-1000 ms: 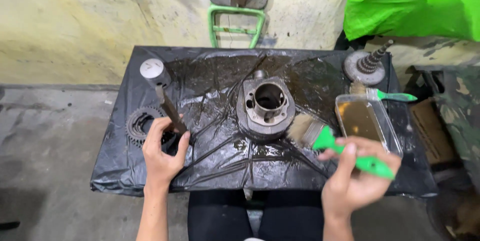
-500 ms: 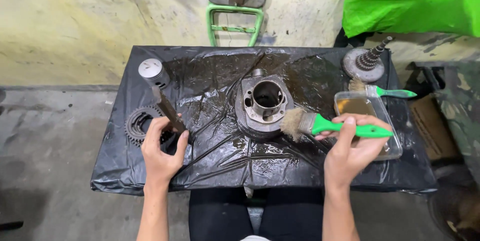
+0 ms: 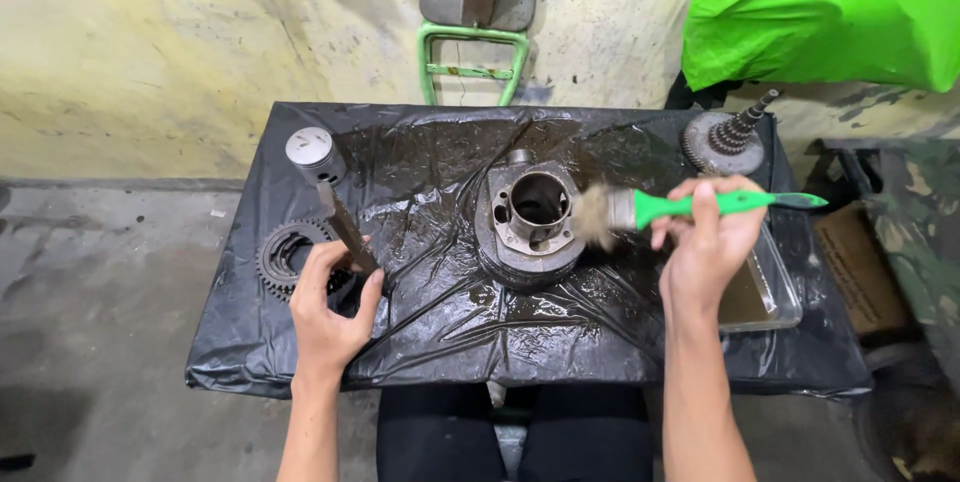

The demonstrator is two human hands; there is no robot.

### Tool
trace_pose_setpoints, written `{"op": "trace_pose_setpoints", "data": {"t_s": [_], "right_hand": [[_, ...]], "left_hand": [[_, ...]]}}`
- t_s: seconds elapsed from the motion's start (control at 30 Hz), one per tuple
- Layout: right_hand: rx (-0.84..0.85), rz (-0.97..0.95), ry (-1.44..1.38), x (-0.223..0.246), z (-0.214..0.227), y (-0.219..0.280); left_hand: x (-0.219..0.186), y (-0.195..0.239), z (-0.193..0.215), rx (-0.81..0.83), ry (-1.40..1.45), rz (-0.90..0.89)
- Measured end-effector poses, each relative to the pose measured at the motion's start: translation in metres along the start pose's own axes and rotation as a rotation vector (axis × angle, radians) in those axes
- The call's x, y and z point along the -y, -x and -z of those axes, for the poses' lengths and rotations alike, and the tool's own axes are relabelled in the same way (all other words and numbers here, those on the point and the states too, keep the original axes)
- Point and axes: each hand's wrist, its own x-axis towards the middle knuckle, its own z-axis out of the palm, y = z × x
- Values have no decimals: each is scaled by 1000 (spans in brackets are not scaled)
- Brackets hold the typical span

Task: Cleaning a motorcycle cylinder block using a brush and cleaning fluid on a workbench

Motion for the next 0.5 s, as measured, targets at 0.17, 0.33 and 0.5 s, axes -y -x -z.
{"op": "trace_pose_setpoints", "data": {"t_s": [0.17,0.33,0.5], "right_hand": [[35,-14,-19,2,3,-15],[78,-115,-43,11,6,-6],[36,-211,-16,-19,-12,-45]], "left_hand": [[-3,-1,1,3,1,-2],[-4,0,1,-6,12,0],[-16,-3,4,84,-23,23]]}}
